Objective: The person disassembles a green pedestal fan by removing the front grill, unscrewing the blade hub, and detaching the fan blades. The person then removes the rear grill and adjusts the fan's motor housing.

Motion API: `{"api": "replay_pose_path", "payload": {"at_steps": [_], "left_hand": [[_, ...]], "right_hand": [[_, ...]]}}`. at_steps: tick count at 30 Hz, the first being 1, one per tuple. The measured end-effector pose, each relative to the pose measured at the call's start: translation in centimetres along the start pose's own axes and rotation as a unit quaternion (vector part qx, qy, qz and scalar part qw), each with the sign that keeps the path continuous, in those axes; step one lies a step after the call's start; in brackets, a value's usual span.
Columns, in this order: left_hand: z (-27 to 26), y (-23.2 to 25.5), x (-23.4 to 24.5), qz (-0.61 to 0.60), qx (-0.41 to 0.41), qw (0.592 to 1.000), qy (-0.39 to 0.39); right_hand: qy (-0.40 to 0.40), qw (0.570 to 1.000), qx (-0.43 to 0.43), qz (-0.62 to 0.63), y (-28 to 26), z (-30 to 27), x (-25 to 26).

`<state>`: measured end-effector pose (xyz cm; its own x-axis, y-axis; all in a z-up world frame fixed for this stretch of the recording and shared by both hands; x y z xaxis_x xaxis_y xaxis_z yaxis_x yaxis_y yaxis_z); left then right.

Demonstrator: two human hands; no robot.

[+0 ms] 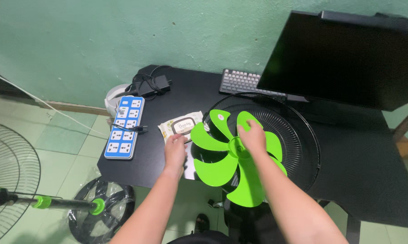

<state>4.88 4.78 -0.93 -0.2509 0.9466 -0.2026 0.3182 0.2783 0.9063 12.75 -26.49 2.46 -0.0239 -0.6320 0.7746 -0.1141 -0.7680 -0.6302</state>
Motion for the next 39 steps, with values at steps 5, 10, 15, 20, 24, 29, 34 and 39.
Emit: {"api": "replay_pose_path", "payload": {"at_steps": [5,10,15,20,24,29,34,39], "left_hand": [[-0.7,5.6,5.3,-0.078,-0.126,0.988,0.042],[-6.1,11.8,16.0,-0.176,-0.195,0.955,0.136],[-13.7,16.8,26.6,-0.229,-0.278,0.904,0.232],[-20.6,19.8,34.9,-0.251,-0.329,0.870,0.268],[-24.4,19.8,41.6,-0.259,-0.335,0.854,0.303],[-27.1,17.3,49.6,-0.279,-0.307,0.845,0.337],[-24.9,13.4,55.9,-0.351,-0.232,0.848,0.321],[-21.1,10.5,58.5,-0.382,-0.153,0.862,0.295]], "right_hand": [[0.041,0.967,0.100,0.231,-9.9,0.7,-0.7],[-0.070,0.925,0.207,0.310,-23.9,-1.2,-3.8],[-0.205,0.856,0.295,0.371,-38.0,-6.3,-8.1],[-0.326,0.801,0.321,0.385,-49.3,-13.5,-14.9],[-0.403,0.778,0.348,0.335,-55.8,-20.0,-21.8],[-0.471,0.769,0.351,0.251,-60.4,-27.8,-30.3],[-0.431,0.798,0.376,0.191,-63.7,-32.8,-36.0],[-0.395,0.851,0.312,0.148,-65.6,-34.2,-40.0]]}}
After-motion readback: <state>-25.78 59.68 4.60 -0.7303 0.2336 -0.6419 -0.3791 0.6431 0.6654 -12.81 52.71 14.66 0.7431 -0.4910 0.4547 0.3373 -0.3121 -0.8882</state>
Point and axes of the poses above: each hand's wrist, its own z-axis towards the middle knuckle, its own x-axis out of the back of the hand, y = z × x, the point moved 7 cm from there along z, towards the middle knuckle, and after that the axes turned 13 degrees about -y, right-handed, at the moved point
